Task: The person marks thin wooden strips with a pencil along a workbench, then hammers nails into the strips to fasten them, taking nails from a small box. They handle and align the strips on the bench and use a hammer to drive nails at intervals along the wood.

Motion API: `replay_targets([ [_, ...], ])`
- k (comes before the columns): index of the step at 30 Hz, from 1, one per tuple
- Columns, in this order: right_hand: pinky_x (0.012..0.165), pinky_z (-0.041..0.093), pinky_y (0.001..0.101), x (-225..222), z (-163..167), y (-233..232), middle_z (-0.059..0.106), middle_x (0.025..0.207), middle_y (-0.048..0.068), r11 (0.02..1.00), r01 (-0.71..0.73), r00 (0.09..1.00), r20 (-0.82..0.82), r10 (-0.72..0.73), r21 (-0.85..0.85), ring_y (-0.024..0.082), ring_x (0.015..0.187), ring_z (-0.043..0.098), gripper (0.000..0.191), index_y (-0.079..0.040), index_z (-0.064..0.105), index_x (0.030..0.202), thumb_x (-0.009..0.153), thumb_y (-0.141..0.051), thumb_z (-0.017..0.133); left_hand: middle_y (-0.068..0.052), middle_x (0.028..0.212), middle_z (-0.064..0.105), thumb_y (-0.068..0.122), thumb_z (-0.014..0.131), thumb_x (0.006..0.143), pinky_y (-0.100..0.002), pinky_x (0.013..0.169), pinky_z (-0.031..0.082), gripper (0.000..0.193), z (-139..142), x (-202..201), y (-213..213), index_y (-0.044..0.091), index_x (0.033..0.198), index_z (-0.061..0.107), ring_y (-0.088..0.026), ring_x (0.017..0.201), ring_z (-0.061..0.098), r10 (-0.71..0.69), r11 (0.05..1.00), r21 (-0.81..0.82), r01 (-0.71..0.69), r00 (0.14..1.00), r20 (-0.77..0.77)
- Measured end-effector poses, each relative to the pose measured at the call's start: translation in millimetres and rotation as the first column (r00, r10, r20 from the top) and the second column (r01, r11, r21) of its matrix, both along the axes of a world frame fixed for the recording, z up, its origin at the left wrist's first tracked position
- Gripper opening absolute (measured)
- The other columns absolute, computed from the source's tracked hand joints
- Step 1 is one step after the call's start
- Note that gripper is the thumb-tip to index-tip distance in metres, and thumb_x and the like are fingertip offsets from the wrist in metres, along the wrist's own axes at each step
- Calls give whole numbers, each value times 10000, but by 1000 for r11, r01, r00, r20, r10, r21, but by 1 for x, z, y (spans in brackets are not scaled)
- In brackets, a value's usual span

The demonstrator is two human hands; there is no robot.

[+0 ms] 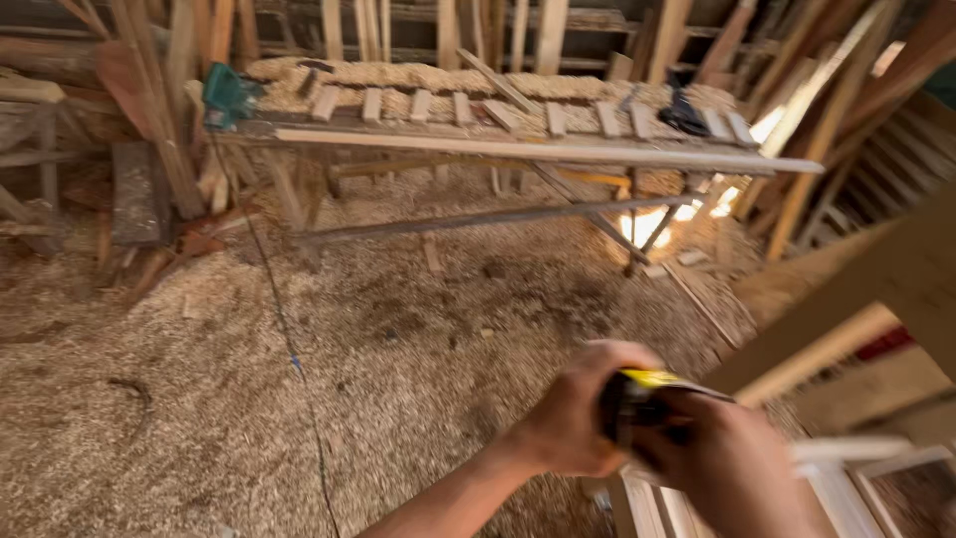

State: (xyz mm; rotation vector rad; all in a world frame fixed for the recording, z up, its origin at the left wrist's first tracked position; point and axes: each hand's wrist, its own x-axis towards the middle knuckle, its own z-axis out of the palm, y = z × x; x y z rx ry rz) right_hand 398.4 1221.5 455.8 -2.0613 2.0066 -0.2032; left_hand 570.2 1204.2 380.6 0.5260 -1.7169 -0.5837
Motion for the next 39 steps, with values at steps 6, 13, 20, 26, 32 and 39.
replay_targets([
  [6,745,611,403,140,-49,-146,780,845,89,976,-219,952,220,214,-1,291,782,759,337,-213,831,955,671,-389,876,-152,1233,657,100,915,688,-454,1054,506,664,-27,138,-102,79,1241,547,-324,1229,618,337,932,76,-355,924,184],
  [13,697,576,415,259,-76,-367,777,845,100,765,-644,670,481,565,-1,300,754,728,287,-152,824,946,703,-299,865,-154,1222,632,165,949,548,-441,1008,527,802,-48,257,-279,58,1229,538,-319,1185,635,479,784,234,-575,800,361],
  [20,671,602,353,368,-91,-492,782,796,98,710,-689,501,613,611,-145,230,689,766,140,-92,801,905,770,-129,807,-131,1320,603,223,986,550,-482,1115,478,892,-67,367,-386,75,1299,525,-338,1297,586,664,699,11,-715,654,363],
  [26,647,613,331,465,-87,-605,787,859,89,731,-624,497,582,644,-276,191,746,774,139,-69,777,928,796,-35,751,-121,1375,595,311,1023,565,-518,1184,458,917,-101,468,-510,148,1320,529,-345,1390,551,747,652,66,-755,655,114],
  [32,651,604,342,578,-72,-725,803,901,82,800,-499,533,610,587,-333,188,727,755,172,-58,775,1001,835,-41,736,-126,1435,540,301,994,655,-509,1215,475,850,-123,569,-628,171,1344,513,-330,1431,527,679,733,184,-654,720,-143],
  [39,631,616,369,701,-85,-838,797,873,120,803,-553,696,406,592,-222,259,680,775,239,-79,780,1032,793,-94,776,-148,1406,553,312,1022,579,-495,1147,482,970,-136,677,-741,148,1360,471,-312,1346,559,789,602,157,-783,613,36],
])
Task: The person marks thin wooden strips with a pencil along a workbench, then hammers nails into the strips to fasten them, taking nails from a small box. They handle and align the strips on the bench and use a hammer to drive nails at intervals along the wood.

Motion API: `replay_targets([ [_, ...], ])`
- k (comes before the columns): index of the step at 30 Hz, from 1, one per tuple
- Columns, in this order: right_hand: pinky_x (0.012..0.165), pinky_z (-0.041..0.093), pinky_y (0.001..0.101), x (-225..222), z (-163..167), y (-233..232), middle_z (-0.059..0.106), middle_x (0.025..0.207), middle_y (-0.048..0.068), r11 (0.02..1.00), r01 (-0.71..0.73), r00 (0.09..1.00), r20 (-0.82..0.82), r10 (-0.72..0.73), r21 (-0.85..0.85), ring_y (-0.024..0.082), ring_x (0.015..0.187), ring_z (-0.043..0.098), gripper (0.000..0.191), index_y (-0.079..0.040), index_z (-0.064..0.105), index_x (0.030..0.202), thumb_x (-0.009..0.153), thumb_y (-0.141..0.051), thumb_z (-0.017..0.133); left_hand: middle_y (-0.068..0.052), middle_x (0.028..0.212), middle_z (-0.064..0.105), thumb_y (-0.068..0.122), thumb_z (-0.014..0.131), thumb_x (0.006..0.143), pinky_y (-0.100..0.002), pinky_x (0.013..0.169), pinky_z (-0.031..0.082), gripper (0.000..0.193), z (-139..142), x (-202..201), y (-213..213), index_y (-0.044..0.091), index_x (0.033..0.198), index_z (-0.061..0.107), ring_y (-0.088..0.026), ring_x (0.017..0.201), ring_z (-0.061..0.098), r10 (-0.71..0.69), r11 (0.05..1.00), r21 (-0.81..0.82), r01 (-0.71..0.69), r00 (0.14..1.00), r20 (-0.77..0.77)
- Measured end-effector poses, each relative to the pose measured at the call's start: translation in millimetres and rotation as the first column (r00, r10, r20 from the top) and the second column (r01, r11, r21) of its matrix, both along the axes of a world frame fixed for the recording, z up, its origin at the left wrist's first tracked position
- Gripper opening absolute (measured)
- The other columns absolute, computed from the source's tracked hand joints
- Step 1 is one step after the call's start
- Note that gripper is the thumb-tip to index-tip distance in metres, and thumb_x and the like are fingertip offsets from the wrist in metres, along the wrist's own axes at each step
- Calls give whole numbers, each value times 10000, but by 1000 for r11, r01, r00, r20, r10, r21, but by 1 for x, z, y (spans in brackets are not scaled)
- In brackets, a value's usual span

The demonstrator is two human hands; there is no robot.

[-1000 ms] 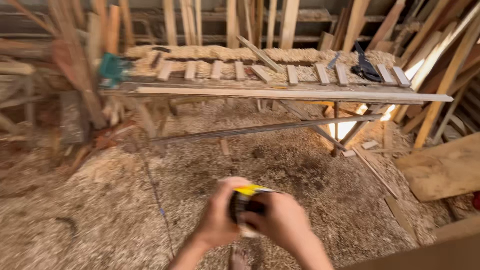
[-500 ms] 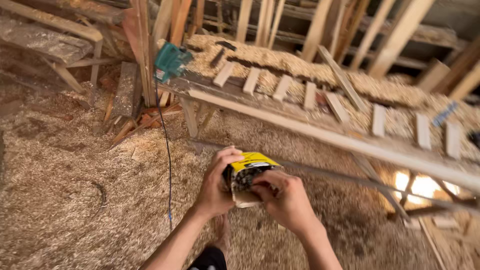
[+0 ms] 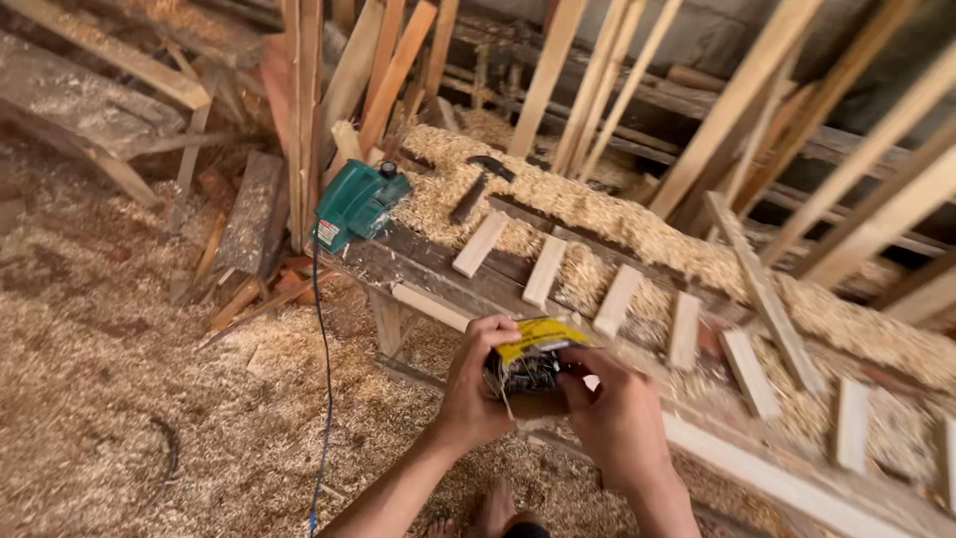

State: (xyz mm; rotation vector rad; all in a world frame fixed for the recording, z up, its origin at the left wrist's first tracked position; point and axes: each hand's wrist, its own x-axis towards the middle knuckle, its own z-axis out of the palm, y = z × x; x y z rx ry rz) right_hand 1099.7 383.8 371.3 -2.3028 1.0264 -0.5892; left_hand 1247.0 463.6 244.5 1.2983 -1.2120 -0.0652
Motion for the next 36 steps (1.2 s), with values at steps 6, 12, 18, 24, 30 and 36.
replay_targets([
  [6,649,613,416,109,-46,-92,774,932,156,976,-197,969,-171,178,-98,331,715,755,229,-45,748,1021,810,-133,766,-156,1312,519,292,1024,555,-453,1065,542,966,-23,91,-73,123,1321,459,-297,1241,561,127,991,33,-127,992,-1],
  [12,733,621,419,202,-85,-162,738,1036,181,848,-528,791,-342,507,34,316,809,766,255,-16,665,1155,924,-125,664,-145,1361,556,183,948,687,-416,1098,570,734,-29,164,-101,68,1276,525,-296,1291,627,295,942,163,-294,955,21],
  [18,853,589,449,282,-123,-181,772,977,192,831,-544,799,-231,555,115,358,871,761,320,-84,713,1180,872,-166,695,-160,1247,545,197,985,588,-452,1048,522,775,-71,226,-111,8,1172,511,-311,1184,610,301,922,274,-274,952,-62],
  [24,794,591,450,363,-198,-194,767,944,163,748,-475,699,-318,641,464,321,824,750,271,-90,731,1100,858,-209,747,-117,1168,583,223,969,702,-425,967,549,585,-137,314,-105,44,1129,610,-278,1122,613,281,832,502,-234,960,-18],
  [30,794,635,377,448,-304,-197,787,944,152,876,-293,814,-381,439,383,270,788,782,208,-69,778,1011,813,-129,765,-98,1173,553,288,972,608,-381,1008,538,646,-164,410,-120,66,1074,583,-252,1135,605,216,854,510,-107,963,-160],
  [36,816,628,393,492,-336,-187,746,964,207,920,-225,774,-515,368,320,303,862,762,249,22,737,968,740,-67,786,-152,1174,543,235,972,545,-424,952,495,676,-173,456,-111,35,1052,573,-337,1126,595,130,851,525,0,969,-210],
])
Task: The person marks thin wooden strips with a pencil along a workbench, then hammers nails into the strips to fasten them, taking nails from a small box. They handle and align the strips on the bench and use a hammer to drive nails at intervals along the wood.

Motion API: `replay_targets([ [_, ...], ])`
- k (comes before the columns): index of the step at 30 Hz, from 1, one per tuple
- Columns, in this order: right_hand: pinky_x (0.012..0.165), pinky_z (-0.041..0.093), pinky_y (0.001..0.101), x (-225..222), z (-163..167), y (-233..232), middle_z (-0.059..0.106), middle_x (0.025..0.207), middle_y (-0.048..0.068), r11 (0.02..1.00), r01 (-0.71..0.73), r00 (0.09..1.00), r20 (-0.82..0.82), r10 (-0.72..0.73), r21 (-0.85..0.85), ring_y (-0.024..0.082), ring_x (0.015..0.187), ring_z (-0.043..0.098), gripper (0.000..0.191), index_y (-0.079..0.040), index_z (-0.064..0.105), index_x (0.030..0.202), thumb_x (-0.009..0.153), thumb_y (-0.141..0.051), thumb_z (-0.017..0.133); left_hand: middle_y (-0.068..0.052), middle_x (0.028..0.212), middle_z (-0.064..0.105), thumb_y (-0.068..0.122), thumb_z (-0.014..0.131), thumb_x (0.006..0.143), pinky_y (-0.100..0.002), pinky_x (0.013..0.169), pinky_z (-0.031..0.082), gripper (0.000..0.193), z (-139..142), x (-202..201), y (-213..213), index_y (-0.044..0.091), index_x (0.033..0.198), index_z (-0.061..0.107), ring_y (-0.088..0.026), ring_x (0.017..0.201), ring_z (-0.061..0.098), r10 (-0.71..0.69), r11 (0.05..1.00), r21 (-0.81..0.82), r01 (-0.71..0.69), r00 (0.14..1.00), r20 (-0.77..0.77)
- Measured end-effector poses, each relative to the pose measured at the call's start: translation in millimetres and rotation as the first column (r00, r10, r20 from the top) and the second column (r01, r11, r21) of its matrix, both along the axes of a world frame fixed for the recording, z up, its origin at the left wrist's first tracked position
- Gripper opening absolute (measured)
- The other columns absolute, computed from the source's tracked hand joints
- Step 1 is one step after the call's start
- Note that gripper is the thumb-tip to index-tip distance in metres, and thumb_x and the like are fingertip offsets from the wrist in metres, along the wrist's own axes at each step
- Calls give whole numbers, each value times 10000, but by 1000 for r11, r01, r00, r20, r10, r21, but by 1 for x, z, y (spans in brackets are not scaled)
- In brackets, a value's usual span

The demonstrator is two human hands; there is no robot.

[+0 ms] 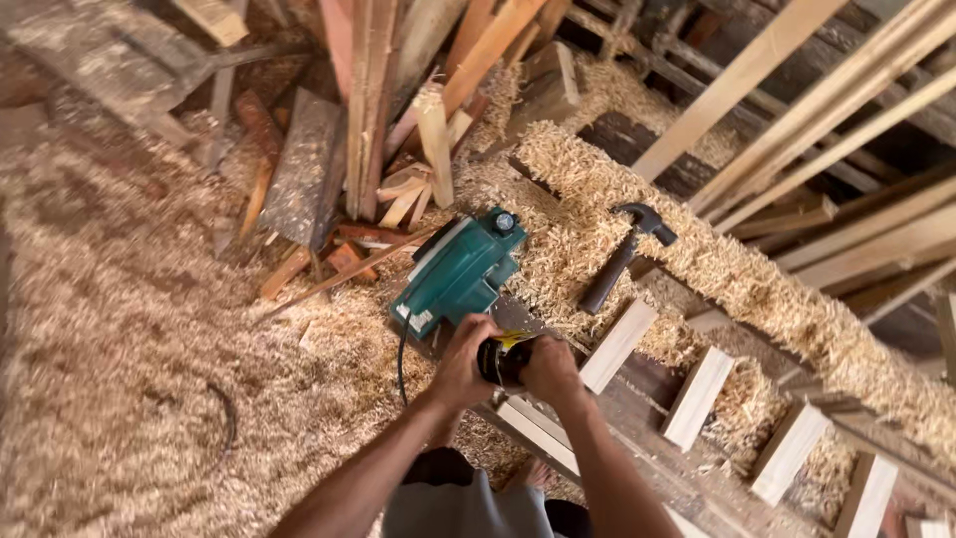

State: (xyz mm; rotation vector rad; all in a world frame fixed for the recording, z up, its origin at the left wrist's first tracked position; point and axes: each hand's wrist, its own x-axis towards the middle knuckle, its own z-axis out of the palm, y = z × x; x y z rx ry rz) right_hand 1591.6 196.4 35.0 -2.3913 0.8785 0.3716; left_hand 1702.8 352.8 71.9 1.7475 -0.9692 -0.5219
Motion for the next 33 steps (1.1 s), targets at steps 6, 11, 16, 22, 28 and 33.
replay_targets([
  [6,874,594,392,4,30,-12,750,1011,189,1000,-12,981,-193,10,-7,303,952,741,228,-18,765,973,765,-108,794,-170,1237,558,68,813,671,-425,1008,519,552,-26,-21,-6,49,1181,602,-342,1191,609,50,981,-183,-66,995,-88],
  [11,835,628,341,28,33,-2,763,1013,150,987,-163,926,-345,156,7,259,922,770,226,-43,744,1002,791,-119,776,-181,1241,592,161,962,637,-450,1027,493,724,-38,-24,-2,44,1222,553,-354,1196,603,78,997,-6,-78,995,-64],
  [16,805,627,402,42,43,24,724,1061,180,981,-186,896,-417,151,-45,313,946,743,193,-57,729,1061,882,-131,728,-142,1231,619,262,969,675,-377,901,613,785,-37,-19,16,55,1281,515,-300,1050,706,116,993,16,-114,985,-130],
  [22,674,681,370,31,53,29,750,994,174,979,-194,924,-346,161,-62,265,769,776,199,-25,705,1121,932,-81,676,-170,1221,654,229,939,682,-408,915,585,735,-19,-8,26,31,1271,547,-334,1079,697,110,993,49,-109,994,-3],
  [28,650,625,343,-12,51,24,800,862,65,935,248,887,330,-324,253,181,706,770,162,-95,804,1010,868,-163,766,-181,1241,615,296,900,650,-447,930,545,824,18,8,28,19,1316,502,-322,1090,652,24,999,21,-29,984,177],
  [33,719,611,318,-17,51,21,821,902,68,804,349,817,264,-512,481,152,783,756,206,-63,790,1069,899,-173,747,-158,1301,605,349,750,713,-469,1040,478,739,47,14,26,52,1351,527,-294,1201,591,29,993,-120,5,958,286],
])
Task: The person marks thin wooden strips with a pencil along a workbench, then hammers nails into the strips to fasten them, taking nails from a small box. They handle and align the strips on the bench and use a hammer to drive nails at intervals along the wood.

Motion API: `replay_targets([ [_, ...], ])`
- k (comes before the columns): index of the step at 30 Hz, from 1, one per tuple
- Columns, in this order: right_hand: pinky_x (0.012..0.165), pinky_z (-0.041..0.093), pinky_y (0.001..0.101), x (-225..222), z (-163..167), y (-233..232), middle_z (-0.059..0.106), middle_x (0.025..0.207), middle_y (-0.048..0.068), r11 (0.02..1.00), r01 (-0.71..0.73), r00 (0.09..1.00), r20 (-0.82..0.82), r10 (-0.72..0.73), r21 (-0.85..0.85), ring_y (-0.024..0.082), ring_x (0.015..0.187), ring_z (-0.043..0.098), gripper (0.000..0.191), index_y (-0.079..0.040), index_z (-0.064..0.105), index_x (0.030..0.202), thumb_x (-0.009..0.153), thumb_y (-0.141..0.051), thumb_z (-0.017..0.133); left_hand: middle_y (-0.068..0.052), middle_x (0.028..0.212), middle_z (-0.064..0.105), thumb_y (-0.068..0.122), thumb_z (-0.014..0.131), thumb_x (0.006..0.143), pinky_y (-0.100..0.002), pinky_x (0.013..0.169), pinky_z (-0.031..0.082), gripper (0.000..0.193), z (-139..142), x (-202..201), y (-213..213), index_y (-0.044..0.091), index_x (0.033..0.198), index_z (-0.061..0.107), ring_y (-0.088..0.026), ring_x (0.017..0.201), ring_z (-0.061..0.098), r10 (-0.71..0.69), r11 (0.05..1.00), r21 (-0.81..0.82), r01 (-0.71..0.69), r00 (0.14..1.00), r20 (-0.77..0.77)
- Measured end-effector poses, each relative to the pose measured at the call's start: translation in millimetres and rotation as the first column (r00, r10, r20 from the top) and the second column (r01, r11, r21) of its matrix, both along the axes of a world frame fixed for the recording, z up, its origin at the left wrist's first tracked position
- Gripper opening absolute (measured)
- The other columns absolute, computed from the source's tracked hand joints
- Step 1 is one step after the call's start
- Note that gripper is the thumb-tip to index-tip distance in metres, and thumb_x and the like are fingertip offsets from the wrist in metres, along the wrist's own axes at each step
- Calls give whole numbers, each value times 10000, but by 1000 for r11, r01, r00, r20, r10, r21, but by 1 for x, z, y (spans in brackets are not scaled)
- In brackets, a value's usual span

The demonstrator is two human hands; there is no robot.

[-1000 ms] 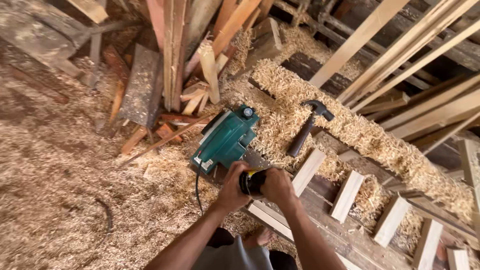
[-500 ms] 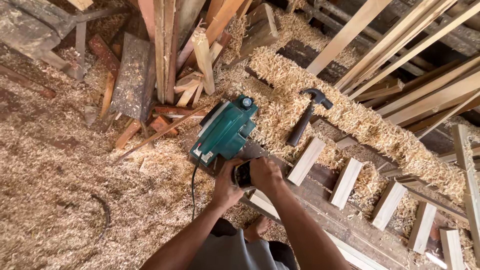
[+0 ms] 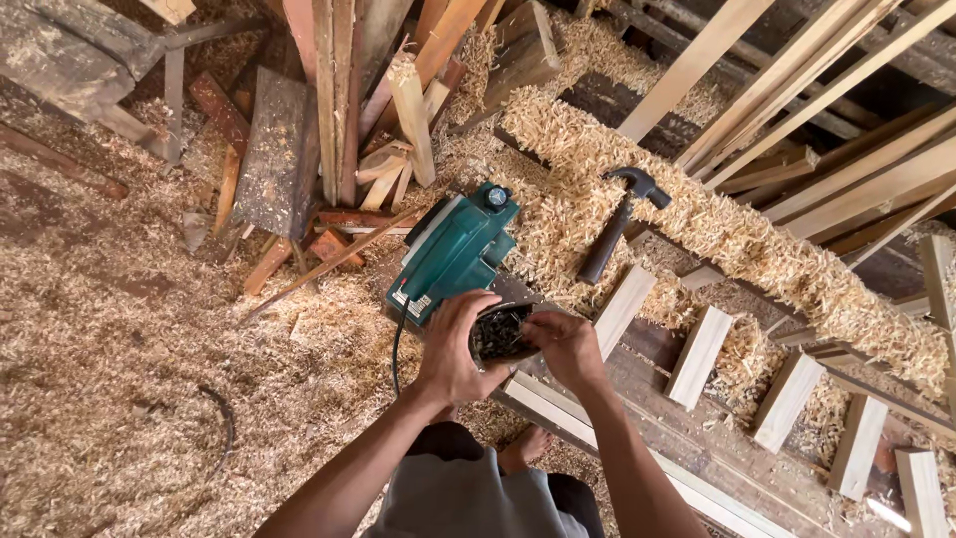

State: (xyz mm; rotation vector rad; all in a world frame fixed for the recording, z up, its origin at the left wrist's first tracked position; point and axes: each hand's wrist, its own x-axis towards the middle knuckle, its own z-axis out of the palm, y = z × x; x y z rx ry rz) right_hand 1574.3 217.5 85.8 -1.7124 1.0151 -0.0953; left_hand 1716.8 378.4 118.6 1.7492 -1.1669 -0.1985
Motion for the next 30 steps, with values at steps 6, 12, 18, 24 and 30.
replay_targets([
  [6,732,641,309,0,35,-2,819,883,68,999,-37,999,4,37,36,124,777,767,165,-86,777,1051,944,-179,692,-152,1337,652,429,431,1104,-408,1095,516,488,9,-14,-38,39,1359,574,-258,1249,651,-74,962,-260,-84,836,-544],
  [12,702,644,318,13,75,1,817,878,77,991,-97,985,135,110,-94,159,725,763,185,-91,788,1085,947,-125,670,-110,1079,733,389,289,1104,-351,775,486,533,-25,-33,-73,42,1178,688,-192,873,643,-103,987,-56,-151,-326,-940],
  [18,582,604,324,5,85,15,787,856,82,901,-27,986,138,96,-433,146,652,749,189,-88,795,1079,926,-152,705,-127,931,699,307,329,1123,-364,824,571,459,-48,-41,-78,34,960,660,-222,865,684,-249,939,-119,-324,-399,-883],
  [24,497,485,273,5,73,12,696,675,39,921,365,880,273,-389,134,97,563,591,237,-55,756,846,1012,-202,674,-109,961,755,301,338,1111,-348,664,520,456,-25,-44,-90,44,1019,703,-210,774,659,-501,864,-407,-295,-444,-743],
  [30,576,541,239,-3,70,6,758,760,14,959,227,956,225,-187,-171,59,658,663,101,-77,788,970,934,-130,710,-150,1032,739,327,295,1077,-327,843,599,481,-12,-42,-100,-3,1064,645,-239,965,714,-169,968,-19,-248,-599,-783],
])
